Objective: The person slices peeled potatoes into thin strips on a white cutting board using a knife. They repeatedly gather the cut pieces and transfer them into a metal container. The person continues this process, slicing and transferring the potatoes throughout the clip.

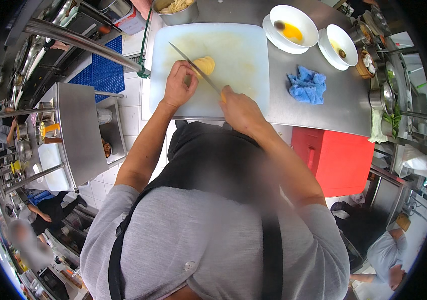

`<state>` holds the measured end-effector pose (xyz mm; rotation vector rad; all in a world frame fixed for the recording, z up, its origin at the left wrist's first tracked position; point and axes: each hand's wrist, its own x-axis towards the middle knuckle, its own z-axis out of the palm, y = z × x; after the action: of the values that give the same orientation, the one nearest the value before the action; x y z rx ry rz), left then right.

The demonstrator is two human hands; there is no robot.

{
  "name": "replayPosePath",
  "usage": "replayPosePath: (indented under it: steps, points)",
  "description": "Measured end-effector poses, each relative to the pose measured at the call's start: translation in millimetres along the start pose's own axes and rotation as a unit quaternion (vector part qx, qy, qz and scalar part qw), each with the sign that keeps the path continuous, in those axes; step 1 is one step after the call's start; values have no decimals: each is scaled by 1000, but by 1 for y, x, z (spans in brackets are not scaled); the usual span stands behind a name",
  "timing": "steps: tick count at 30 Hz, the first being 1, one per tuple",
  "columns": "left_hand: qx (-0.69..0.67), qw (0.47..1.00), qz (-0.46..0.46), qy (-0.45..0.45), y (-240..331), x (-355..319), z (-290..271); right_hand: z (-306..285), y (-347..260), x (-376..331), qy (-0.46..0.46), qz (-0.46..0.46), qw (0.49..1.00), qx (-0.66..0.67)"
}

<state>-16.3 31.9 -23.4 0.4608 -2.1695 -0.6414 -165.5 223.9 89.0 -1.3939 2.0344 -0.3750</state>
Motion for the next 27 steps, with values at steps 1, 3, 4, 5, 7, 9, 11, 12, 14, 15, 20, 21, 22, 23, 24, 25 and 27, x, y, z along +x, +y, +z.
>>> replayPosePath:
  steps: [1, 3, 4, 5, 7, 9, 11, 12, 14, 15, 20, 21, 22, 23, 24, 25, 27]
  points:
    - [0, 1000, -1, 0, 0, 0, 0, 0, 1, -1, 3, -3, 1000, 0]
    - [1, 1000, -4, 0, 1, 1, 0, 1, 3, -1, 7, -9, 1000, 1]
    - [0, 1000, -4, 1, 1, 1, 0, 1, 3, -1, 10, -11, 1000, 1]
    - [-2, 1000, -4, 1, 1, 1, -1, 2, 4, -1, 12, -13, 1000, 1]
    - [-6, 1000, -4, 1, 1, 2, -1, 4, 4, 0, 11, -12, 1000, -1]
    - [-12, 1000, -7, -1, 1, 1, -2, 6, 6, 0, 12, -13, 1000, 0]
    - [-12, 1000, 0, 2, 1, 3, -1, 8, 8, 0, 16, -15, 1000, 4]
    - [-12, 1000, 3, 4, 1, 3, -1, 8, 8, 0, 14, -13, 1000, 1]
    - [-25, 1000, -14, 5, 1, 1, 0, 8, 6, 0, 10, -10, 1000, -5]
    - [-32, 999, -22, 6, 0, 0, 0, 8, 6, 1, 8, -8, 1000, -5]
    - [-7, 1000, -1, 8, -1, 1, 0, 6, 2, 1, -9, -2, 1000, -23]
    - [0, 1000, -2, 4, 0, 1, 0, 9, 2, 3, -8, 0, 1000, -21]
    - [-5, 1000, -1, 5, 0, 1, 0, 12, 2, 9, -6, 0, 1000, -18]
    - [-10, 1000, 0, 6, -1, 1, 1, 13, 2, 11, -4, 0, 1000, -15]
    - [-16, 1000, 1, 7, -2, 0, 1, 13, 3, 10, -5, -3, 1000, -14]
    - [-14, 1000, 0, 9, -2, 0, 1, 12, 2, 7, -5, -4, 1000, -14]
    - [-12, 1000, -1, 13, -1, 0, 1, 14, 4, 8, -8, -3, 1000, -10]
